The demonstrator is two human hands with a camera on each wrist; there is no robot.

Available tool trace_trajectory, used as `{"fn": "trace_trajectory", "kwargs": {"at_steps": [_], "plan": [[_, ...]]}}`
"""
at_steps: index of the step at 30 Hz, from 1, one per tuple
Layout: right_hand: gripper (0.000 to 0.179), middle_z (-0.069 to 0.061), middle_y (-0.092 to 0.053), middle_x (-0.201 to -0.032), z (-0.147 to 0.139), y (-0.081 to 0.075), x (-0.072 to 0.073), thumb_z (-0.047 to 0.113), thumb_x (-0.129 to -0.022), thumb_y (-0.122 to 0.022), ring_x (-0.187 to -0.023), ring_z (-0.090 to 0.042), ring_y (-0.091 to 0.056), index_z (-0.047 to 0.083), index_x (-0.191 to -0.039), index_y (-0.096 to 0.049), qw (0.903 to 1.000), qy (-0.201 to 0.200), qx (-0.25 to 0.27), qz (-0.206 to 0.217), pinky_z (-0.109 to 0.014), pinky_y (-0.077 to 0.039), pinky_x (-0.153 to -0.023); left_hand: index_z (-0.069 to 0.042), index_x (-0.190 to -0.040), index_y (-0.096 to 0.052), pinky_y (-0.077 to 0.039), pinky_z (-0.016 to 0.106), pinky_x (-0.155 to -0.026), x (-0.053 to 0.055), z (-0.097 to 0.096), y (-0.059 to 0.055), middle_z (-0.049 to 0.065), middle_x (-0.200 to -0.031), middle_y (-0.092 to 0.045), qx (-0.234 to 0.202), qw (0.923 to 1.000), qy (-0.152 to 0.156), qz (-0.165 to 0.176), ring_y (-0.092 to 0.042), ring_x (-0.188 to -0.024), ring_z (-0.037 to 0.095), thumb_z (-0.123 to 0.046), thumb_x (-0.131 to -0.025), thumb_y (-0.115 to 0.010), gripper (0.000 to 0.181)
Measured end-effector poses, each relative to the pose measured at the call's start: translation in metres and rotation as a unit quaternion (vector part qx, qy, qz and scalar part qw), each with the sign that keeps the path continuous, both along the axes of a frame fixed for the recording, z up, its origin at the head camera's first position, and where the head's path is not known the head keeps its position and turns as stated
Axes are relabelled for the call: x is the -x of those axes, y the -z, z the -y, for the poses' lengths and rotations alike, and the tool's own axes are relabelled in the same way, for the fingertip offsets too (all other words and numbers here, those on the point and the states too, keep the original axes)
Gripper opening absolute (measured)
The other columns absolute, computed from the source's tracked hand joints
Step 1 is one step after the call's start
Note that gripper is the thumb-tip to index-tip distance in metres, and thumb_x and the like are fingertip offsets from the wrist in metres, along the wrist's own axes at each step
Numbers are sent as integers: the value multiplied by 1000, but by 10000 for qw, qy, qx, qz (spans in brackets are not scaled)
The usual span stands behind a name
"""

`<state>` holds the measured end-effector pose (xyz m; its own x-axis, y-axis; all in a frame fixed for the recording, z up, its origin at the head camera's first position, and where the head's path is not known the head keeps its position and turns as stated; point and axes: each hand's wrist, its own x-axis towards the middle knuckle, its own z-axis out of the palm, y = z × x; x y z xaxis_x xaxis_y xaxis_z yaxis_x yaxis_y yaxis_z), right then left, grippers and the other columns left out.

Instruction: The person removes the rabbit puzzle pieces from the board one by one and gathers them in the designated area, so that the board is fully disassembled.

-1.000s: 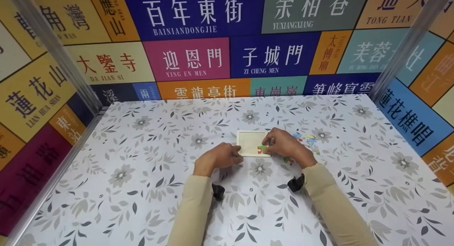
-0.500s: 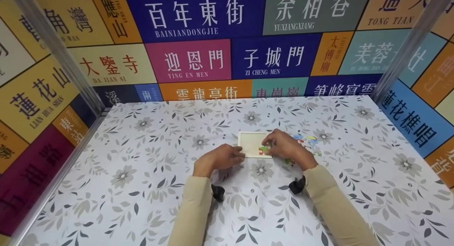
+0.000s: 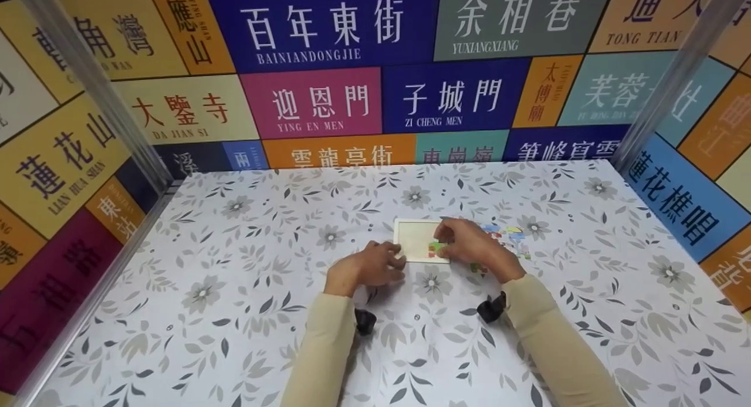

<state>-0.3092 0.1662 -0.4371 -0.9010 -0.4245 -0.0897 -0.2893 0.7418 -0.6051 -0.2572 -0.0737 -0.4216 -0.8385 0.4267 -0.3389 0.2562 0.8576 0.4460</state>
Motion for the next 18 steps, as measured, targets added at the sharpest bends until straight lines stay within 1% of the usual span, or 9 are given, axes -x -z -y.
{"fn": "trace_trajectory", "kwargs": {"at_steps": [4,7,9,12,15,18], "plan": [[20,-14,-69,-104,-6,-5,-1,9,-91,-72,-95,-25,-64,5,-109,-64,9992,8,393,110,-39,-52,-82,-21,-137,-62,-30,47,-122,1,1,1,-4,-162,-36,-122,9999,36,7,-32,-147,24,-34,-97,-63,42],[16,-14,-69,-104,-18,-10,-2,9,-93,-70,-94,-23,-65,5,-108,-65,9970,37,739,230,-33,-50,-77,-20,-137,-62,-30,48,-122,1,0,2,-3,-162,-36,-200,9998,64,13,-32,-147,24,-34,-98,-63,42],[17,-14,-70,-105,-28,-12,-4,9,-93,-70,-96,-23,-66,4,-109,-66,9960,25,868,210,-33,-51,-80,-21,-138,-61,-30,49,-122,1,1,2,-3,-162,-36,-198,9998,87,11,-31,-147,25,-33,-98,-63,42],[19,-15,-70,-106,-44,-14,-8,10,-93,-70,-99,-24,-67,2,-110,-66,9957,37,919,78,-34,-53,-84,-20,-137,-62,-30,51,-121,0,2,2,-2,-162,-36,-193,9998,106,-17,-31,-147,27,-33,-98,-62,41],[22,-16,-69,-106,-62,-17,-16,12,-94,-70,-98,-21,-69,-1,-112,-67,9949,-22,1012,-33,-30,-55,-85,-19,-137,-62,-30,50,-121,0,3,1,1,-162,-36,-164,9997,175,-52,-32,-147,29,-32,-99,-62,41],[23,-17,-69,-104,-79,-22,-24,12,-94,-70,-92,-12,-69,-3,-111,-66,9932,-100,1154,-113,-22,-56,-79,-17,-137,-63,-31,49,-121,0,1,1,3,-162,-37,-183,9996,198,-80,-32,-145,30,-31,-99,-62,40]]}}
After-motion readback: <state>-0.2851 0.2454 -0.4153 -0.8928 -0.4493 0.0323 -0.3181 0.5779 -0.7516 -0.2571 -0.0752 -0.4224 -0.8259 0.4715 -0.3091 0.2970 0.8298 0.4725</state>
